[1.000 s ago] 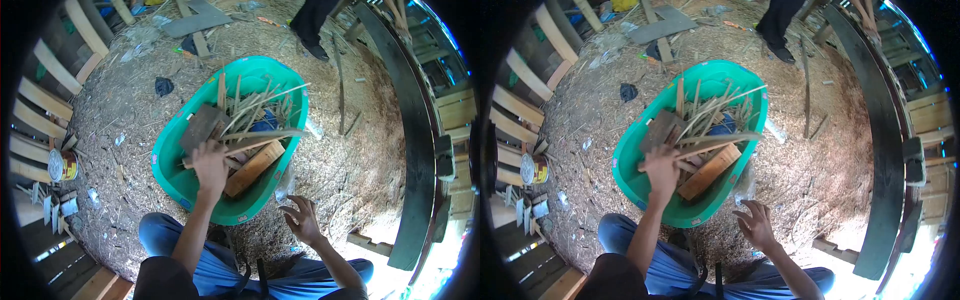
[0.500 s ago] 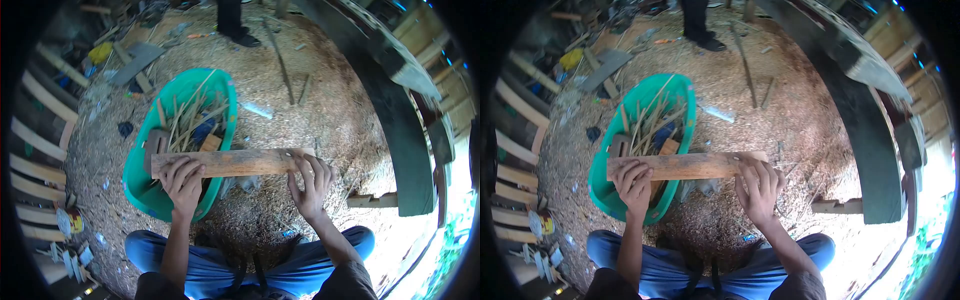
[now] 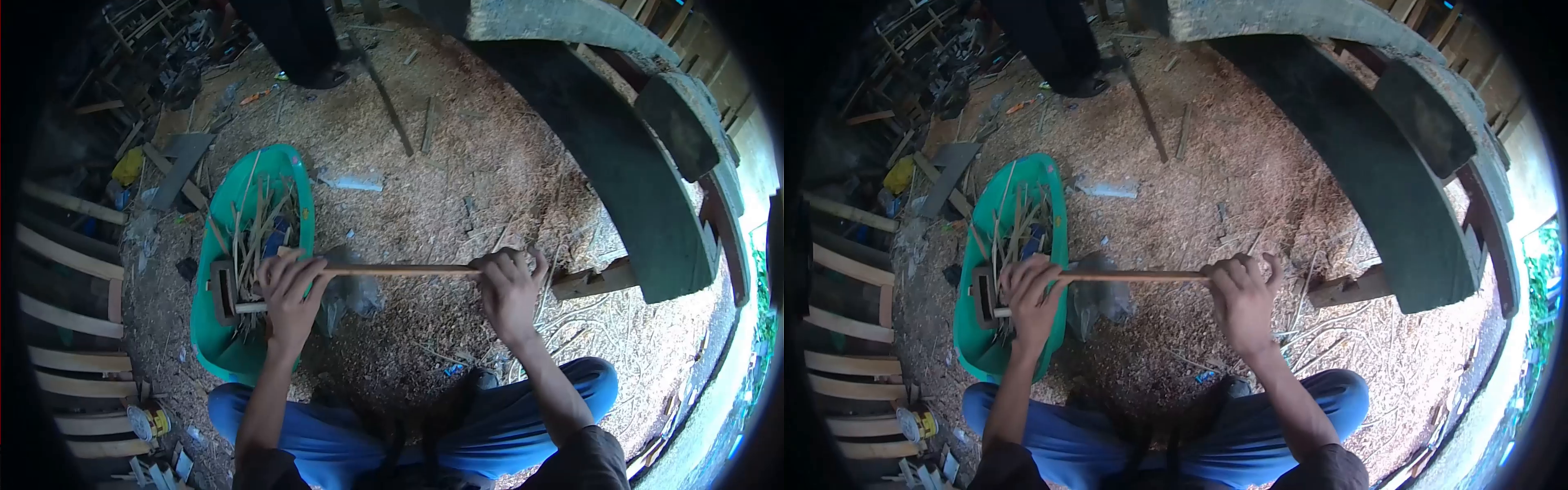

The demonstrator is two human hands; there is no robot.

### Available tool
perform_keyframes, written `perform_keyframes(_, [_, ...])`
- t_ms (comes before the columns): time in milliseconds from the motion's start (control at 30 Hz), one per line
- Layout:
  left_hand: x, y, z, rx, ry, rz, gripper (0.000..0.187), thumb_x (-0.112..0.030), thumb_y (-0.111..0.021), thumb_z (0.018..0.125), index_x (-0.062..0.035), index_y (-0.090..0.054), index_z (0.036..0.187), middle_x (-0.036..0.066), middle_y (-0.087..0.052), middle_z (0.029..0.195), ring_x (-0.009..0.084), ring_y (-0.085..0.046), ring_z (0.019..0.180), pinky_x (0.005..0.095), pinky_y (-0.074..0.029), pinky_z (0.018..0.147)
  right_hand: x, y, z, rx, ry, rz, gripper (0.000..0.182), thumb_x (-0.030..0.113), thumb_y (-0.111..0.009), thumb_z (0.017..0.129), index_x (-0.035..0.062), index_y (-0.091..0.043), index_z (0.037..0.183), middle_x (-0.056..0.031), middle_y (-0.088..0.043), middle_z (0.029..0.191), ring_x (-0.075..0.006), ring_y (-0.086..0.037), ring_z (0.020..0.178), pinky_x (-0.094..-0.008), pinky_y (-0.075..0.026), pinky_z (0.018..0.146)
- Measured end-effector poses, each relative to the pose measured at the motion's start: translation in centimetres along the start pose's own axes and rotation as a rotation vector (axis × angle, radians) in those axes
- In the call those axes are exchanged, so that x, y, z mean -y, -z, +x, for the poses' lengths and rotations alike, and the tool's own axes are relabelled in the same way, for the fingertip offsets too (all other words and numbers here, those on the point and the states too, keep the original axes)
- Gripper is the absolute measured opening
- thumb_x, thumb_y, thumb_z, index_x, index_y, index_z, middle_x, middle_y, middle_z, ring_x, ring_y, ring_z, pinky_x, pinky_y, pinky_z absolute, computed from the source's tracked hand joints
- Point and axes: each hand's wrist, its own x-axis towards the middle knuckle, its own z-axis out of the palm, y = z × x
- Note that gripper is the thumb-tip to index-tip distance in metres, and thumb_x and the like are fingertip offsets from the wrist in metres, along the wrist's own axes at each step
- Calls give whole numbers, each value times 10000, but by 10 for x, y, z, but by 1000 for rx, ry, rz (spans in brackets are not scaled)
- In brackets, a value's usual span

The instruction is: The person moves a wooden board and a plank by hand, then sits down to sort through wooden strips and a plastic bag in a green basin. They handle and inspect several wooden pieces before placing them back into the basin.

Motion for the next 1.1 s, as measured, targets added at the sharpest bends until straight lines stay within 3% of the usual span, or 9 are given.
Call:
perform_keyframes(33, [-5, -3, 1, 3, 87, 58, 307, -127, -824, 832, -101, -705, 1114, 60, -693, 1125, 283, -624, 1132, 527, -398, 1038, -1, -3, 4, -58, 0, 50, 120, 209, -748, 869, 159, -716, 974, 27, -665, 922, -210, -593, 974, -512, -302, 1062])
perform_keyframes(133, [-2, -11, -8, 83, 228, 87, 624, -297, -847, 820, -102, -587, 1353, 120, -595, 1347, 339, -479, 1349, 574, -294, 1160, -4, -5, 7, 49, -123, 280, 136, 239, -748, 888, 139, -721, 976, -19, -661, 841, -240, -580, 923, -475, -324, 1003])
perform_keyframes(233, [-2, -23, -11, 132, 336, 153, 1083, -393, -886, 778, -73, -252, 1596, 196, -358, 1570, 394, -309, 1474, 582, -282, 1187, -9, 0, 7, 78, -177, 272, 204, 295, -748, 902, 115, -719, 993, -54, -664, 809, -252, -556, 871, -445, -318, 981])
perform_keyframes(467, [13, -39, -19, -128, 653, -533, 1174, -236, -902, 783, -35, -106, 1622, 234, -323, 1597, 380, -293, 1500, 539, -273, 1222, -20, -4, 11, 137, -218, 313, 219, 317, -698, 946, 120, -699, 1041, -77, -684, 877, -266, -577, 950, -480, -274, 1035])
perform_keyframes(733, [27, -23, -24, -41, 357, -569, 1044, -32, -843, 819, -21, -172, 1619, 213, -363, 1592, 305, -418, 1444, 436, -425, 1140, -10, -68, -3, 428, -150, 82, 77, 168, -613, 983, 125, -661, 1026, -79, -723, 979, -277, -651, 1072, -580, -203, 1135])
perform_keyframes(867, [14, -24, -20, -141, 408, -890, 900, -12, -828, 833, 12, -305, 1565, 215, -511, 1482, 265, -555, 1328, 378, -503, 1060, -5, -92, -10, 583, -164, 54, 74, 170, -628, 987, 145, -656, 1050, -56, -736, 924, -262, -686, 1045, -571, -199, 1149])
perform_keyframes(900, [11, -23, -21, -100, 584, -999, 794, 1, -818, 839, 28, -388, 1506, 198, -587, 1388, 235, -604, 1256, 354, -522, 1024, 5, -82, -2, 668, -99, 40, 205, 181, -656, 971, 135, -645, 1170, -79, -723, 1036, -264, -666, 1098, -583, -194, 1156])
perform_keyframes(967, [-2, -30, -26, -160, 714, -1079, 401, 20, -776, 876, 47, -634, 1250, 139, -739, 1123, 182, -715, 1034, 292, -584, 874, 35, -72, 3, 472, -6, 112, 271, 168, -641, 977, 124, -627, 1244, -86, -690, 1140, -257, -634, 1155, -568, -228, 1168])
perform_keyframes(1100, [-32, -19, -20, 6, 458, -891, 225, -9, -819, 833, -2, -743, 1044, 107, -767, 954, 189, -748, 895, 294, -589, 756, 76, -46, 15, 204, 158, 454, 488, 155, -658, 951, 108, -551, 1425, -104, -582, 1369, -261, -569, 1245, -470, -381, 1099])
